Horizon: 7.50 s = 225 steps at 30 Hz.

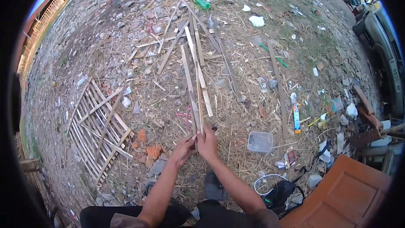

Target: The person assembles a bamboo lattice by arranging thin strips and hammering nails into the joints.

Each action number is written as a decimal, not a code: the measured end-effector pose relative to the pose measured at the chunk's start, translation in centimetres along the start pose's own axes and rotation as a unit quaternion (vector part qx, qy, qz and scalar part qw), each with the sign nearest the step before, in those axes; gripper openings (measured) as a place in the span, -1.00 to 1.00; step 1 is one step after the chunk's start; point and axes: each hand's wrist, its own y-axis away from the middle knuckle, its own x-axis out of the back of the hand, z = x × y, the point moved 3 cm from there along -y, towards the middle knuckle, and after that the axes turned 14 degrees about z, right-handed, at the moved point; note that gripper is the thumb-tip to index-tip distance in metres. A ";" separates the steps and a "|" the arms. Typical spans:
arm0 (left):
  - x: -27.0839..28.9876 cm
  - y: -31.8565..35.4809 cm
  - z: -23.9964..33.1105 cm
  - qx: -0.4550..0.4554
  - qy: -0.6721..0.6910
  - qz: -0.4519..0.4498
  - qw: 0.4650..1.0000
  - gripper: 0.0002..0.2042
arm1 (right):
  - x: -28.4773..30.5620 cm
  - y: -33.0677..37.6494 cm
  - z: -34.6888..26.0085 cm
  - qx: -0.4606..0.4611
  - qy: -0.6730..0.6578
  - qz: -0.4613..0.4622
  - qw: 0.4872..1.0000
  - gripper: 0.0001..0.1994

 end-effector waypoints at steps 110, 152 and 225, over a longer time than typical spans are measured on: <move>-2.3 -2.7 3.3 -0.039 -0.074 0.049 0.995 -0.66 | 1.8 -5.4 -2.8 0.001 0.053 -0.013 0.999 -0.76; -4.3 8.8 29.2 -0.524 -0.007 -0.049 0.850 -0.03 | -4.8 -2.3 -7.6 0.212 -0.190 -0.172 0.943 -0.49; -4.4 12.1 28.1 -0.597 0.030 0.071 0.799 -0.64 | -2.1 -4.7 -14.9 0.260 -0.282 -0.003 0.924 -0.63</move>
